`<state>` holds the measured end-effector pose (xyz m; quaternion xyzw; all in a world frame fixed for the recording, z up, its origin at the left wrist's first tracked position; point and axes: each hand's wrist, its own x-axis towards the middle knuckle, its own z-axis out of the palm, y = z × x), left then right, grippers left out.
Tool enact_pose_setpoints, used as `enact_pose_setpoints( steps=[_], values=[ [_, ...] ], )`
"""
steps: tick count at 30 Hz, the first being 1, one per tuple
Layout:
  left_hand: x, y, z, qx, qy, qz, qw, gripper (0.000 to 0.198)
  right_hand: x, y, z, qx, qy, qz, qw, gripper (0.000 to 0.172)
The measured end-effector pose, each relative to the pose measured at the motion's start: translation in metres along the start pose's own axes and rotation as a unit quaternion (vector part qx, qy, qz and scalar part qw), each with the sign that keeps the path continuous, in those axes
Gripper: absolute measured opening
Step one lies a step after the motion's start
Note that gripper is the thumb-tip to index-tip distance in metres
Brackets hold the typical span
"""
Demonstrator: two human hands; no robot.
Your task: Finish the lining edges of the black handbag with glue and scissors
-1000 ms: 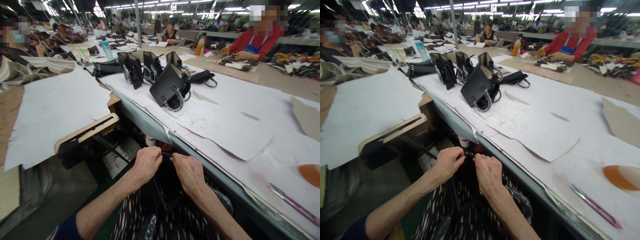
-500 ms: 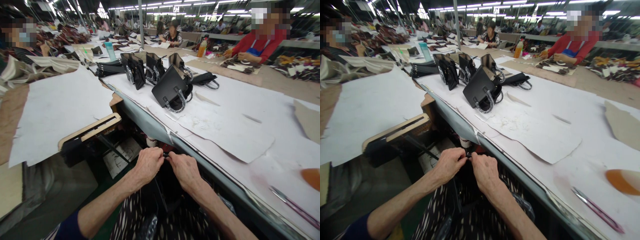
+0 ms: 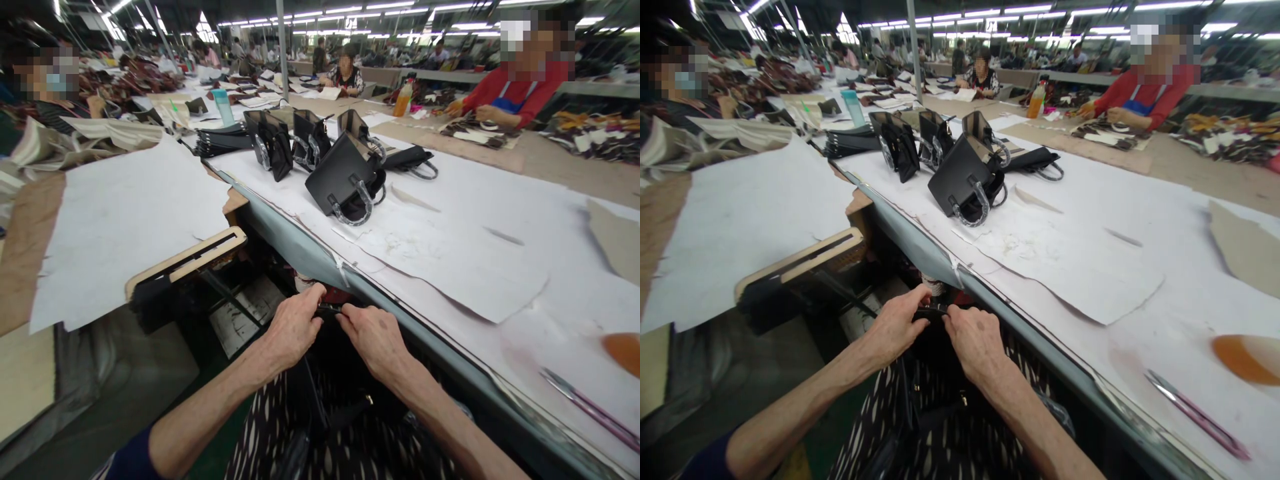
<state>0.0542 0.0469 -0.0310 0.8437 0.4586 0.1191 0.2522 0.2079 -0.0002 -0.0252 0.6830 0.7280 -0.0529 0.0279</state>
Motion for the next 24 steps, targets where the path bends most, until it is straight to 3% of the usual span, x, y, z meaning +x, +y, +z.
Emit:
enact_pose_setpoints(
  steps=[4,10,18,24],
  values=[
    [0.001,-0.002,-0.003,0.035,-0.038,-0.029,0.998,0.030,0.000,0.001,0.000,0.002,0.004,-0.002,1.000,0.026],
    [0.004,-0.010,-0.013,0.028,-0.105,-0.006,0.994,0.026,0.001,0.007,0.003,0.026,0.008,-0.017,0.999,0.027],
    [0.002,-0.019,-0.023,0.015,-0.092,0.039,0.995,0.036,0.004,0.011,0.005,0.037,0.005,-0.025,0.999,0.029],
    [-0.001,-0.010,-0.038,-0.025,-0.135,0.104,0.985,0.038,-0.022,0.004,-0.018,0.012,-0.029,0.014,0.999,0.026]
  ],
)
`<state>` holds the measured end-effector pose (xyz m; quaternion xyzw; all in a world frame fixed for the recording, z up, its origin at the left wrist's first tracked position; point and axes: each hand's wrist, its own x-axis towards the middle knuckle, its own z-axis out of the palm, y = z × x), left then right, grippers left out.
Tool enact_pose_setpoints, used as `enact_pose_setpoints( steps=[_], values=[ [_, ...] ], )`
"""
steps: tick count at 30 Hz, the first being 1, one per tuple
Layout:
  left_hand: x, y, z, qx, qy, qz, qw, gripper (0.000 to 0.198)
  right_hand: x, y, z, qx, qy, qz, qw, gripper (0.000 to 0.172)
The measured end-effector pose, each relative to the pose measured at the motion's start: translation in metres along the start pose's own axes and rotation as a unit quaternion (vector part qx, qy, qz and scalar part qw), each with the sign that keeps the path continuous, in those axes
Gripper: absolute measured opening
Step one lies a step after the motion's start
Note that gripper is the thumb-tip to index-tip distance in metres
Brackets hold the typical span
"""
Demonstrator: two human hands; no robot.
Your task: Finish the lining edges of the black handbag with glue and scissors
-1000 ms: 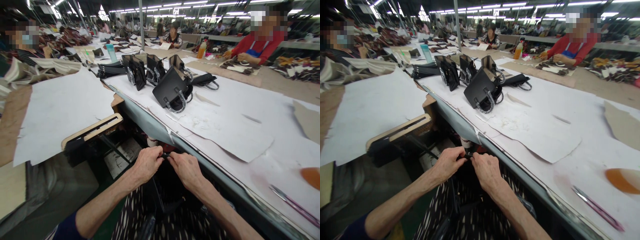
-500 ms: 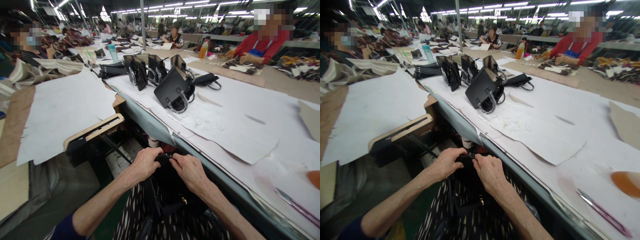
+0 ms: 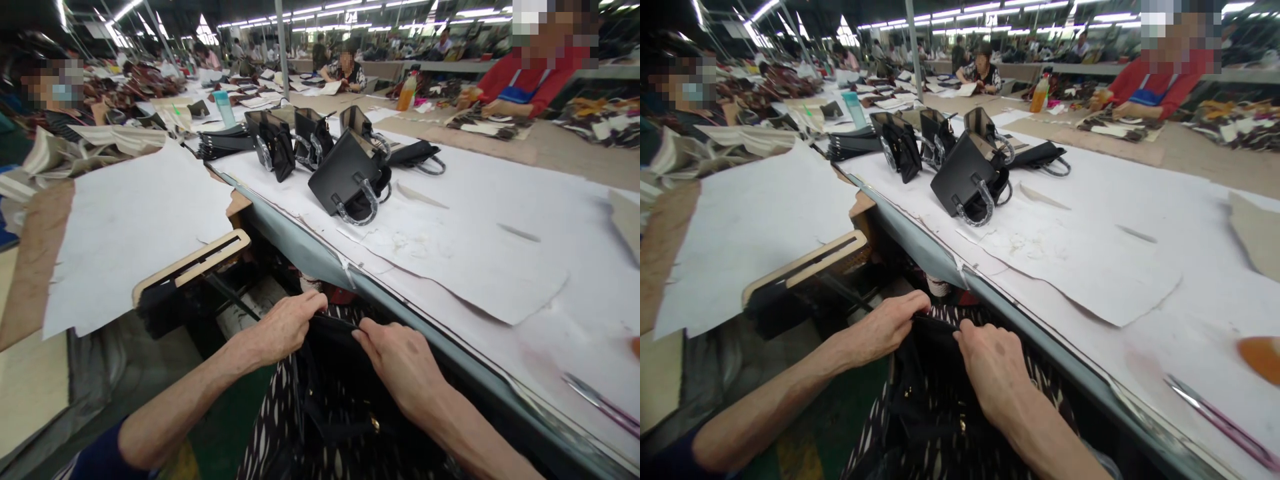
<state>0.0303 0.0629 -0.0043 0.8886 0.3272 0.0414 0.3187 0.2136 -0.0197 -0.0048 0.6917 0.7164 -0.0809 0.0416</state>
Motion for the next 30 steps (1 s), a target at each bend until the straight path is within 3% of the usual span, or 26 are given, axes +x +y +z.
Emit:
enact_pose_setpoints(
  steps=[5,10,15,23,30],
  values=[
    [0.011,0.004,0.005,-0.084,-0.037,0.048,0.995,0.041,-0.027,0.002,-0.008,-0.022,-0.020,0.041,0.999,0.023],
    [0.022,-0.002,0.023,-0.126,-0.051,0.054,0.989,0.041,-0.027,0.008,0.003,-0.037,-0.012,0.058,0.998,0.026],
    [0.025,-0.002,0.022,-0.143,-0.061,0.027,0.987,0.025,-0.024,0.015,0.008,-0.044,0.001,0.059,0.997,0.027],
    [0.032,-0.001,0.035,-0.091,0.042,0.041,0.994,0.016,-0.018,0.019,0.013,-0.032,-0.006,0.070,0.997,0.027],
    [0.036,-0.010,0.044,-0.066,0.033,0.071,0.995,0.009,-0.012,0.020,0.011,-0.026,-0.027,0.078,0.996,0.027]
  ],
)
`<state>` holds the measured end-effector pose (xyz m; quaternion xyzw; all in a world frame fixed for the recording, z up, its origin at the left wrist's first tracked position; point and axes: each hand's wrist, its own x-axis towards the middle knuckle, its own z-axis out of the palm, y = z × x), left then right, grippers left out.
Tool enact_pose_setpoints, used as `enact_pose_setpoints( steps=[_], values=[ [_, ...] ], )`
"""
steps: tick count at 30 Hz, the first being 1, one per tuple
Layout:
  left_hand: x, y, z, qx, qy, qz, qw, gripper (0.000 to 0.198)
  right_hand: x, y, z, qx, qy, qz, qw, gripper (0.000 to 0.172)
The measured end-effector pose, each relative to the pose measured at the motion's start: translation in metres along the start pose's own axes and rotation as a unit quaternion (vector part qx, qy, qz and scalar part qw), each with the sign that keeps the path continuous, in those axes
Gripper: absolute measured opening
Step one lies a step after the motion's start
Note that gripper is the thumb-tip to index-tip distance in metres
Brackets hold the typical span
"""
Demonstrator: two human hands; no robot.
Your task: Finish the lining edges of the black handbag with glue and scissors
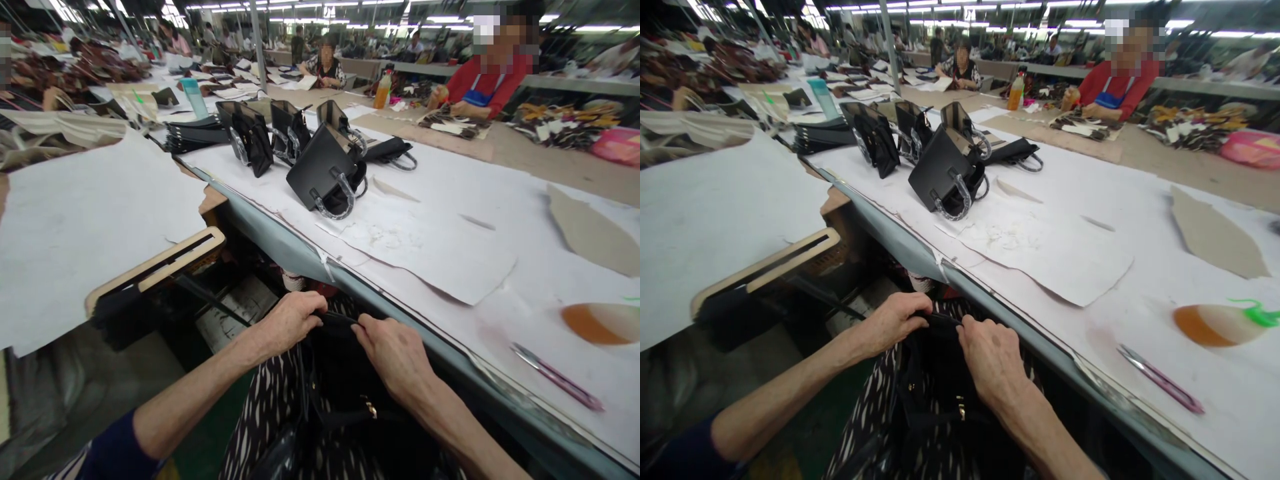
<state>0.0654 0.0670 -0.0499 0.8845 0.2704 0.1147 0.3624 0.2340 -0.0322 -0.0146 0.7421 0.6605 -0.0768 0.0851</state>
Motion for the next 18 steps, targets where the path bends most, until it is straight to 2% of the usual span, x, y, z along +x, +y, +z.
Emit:
enact_pose_setpoints(
  steps=[6,18],
  values=[
    [0.0024,-0.0002,0.0011,0.016,-0.004,0.004,1.000,0.010,0.0028,0.0022,0.0049,-0.001,0.001,0.000,1.000,0.027],
    [0.0045,0.0076,0.0051,0.050,0.029,-0.053,0.997,0.010,0.0021,0.0040,0.0044,0.021,-0.006,-0.003,1.000,0.029]
  ],
)
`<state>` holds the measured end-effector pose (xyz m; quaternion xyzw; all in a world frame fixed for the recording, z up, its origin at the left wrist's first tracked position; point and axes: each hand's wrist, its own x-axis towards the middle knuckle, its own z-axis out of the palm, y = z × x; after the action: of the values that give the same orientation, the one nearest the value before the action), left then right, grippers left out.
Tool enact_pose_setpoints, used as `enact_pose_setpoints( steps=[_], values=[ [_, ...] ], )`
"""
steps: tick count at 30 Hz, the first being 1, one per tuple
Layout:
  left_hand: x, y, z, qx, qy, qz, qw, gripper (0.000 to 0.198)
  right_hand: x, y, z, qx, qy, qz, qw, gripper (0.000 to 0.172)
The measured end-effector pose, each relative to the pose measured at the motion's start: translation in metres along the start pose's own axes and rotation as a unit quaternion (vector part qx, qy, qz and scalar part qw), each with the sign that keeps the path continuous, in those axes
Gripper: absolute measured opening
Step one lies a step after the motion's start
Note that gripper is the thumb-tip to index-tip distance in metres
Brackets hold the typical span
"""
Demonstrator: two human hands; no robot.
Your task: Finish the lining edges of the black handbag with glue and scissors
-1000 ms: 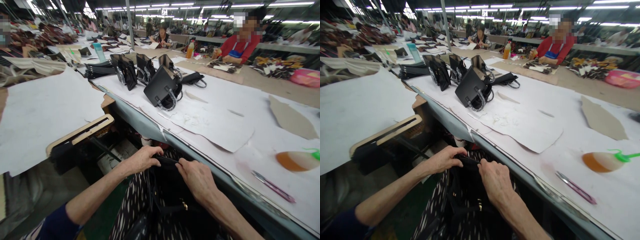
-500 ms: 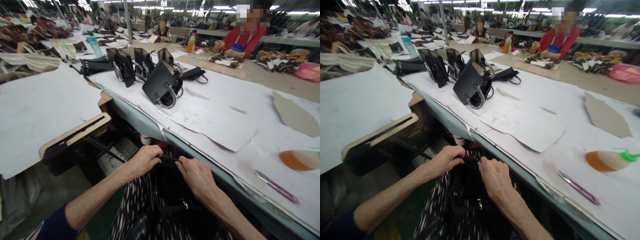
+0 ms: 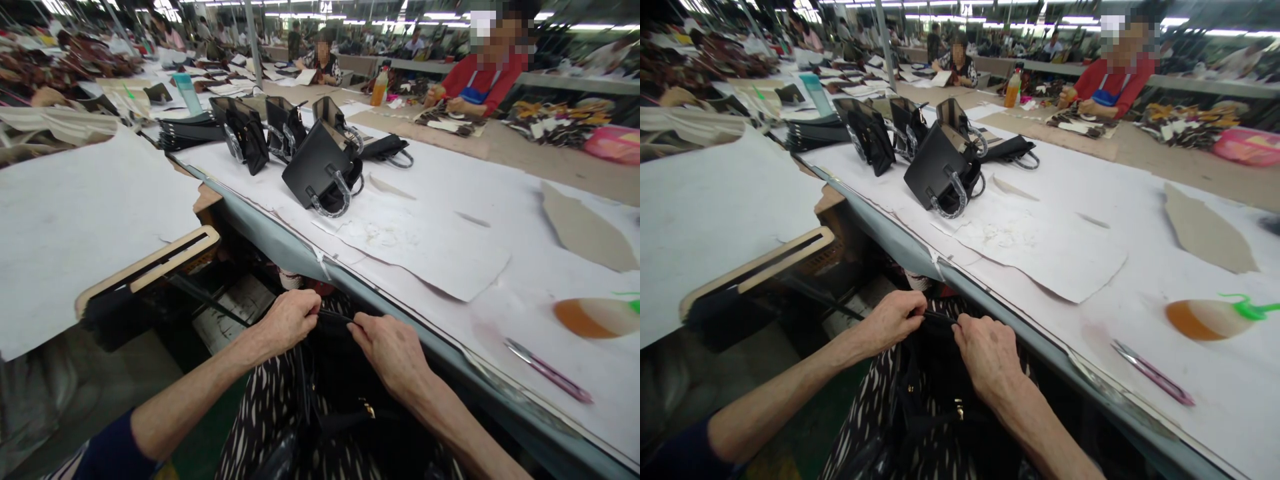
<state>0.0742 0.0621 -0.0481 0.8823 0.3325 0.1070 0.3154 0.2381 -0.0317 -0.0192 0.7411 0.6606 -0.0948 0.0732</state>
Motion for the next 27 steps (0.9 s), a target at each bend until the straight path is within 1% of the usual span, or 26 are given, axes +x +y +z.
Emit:
enact_pose_setpoints(
  steps=[5,9,11,14,19,24,27],
  values=[
    [0.002,0.001,0.002,-0.006,-0.004,-0.016,1.000,0.010,0.000,0.000,-0.002,0.013,-0.002,0.005,1.000,0.028],
    [0.001,0.001,0.004,-0.013,0.007,-0.015,1.000,0.010,0.002,-0.002,-0.007,-0.005,-0.013,0.008,1.000,0.019],
    [0.001,0.001,0.005,-0.010,0.012,-0.011,1.000,0.010,0.005,-0.003,-0.008,-0.015,-0.015,-0.005,1.000,0.015],
    [0.000,0.000,0.006,0.001,0.018,-0.013,1.000,0.010,0.012,-0.004,-0.008,-0.012,-0.018,-0.037,0.999,0.013],
    [0.000,-0.002,0.007,0.011,0.011,-0.024,1.000,0.008,0.022,-0.003,-0.006,0.008,-0.038,-0.072,0.997,0.017],
    [0.000,-0.001,0.005,0.011,0.005,-0.031,0.999,0.009,0.024,0.000,-0.004,0.010,-0.012,-0.095,0.995,0.027],
    [0.001,0.000,0.005,0.006,0.003,-0.038,0.999,0.009,0.024,0.001,-0.003,0.019,-0.016,-0.096,0.995,0.030]
  ],
)
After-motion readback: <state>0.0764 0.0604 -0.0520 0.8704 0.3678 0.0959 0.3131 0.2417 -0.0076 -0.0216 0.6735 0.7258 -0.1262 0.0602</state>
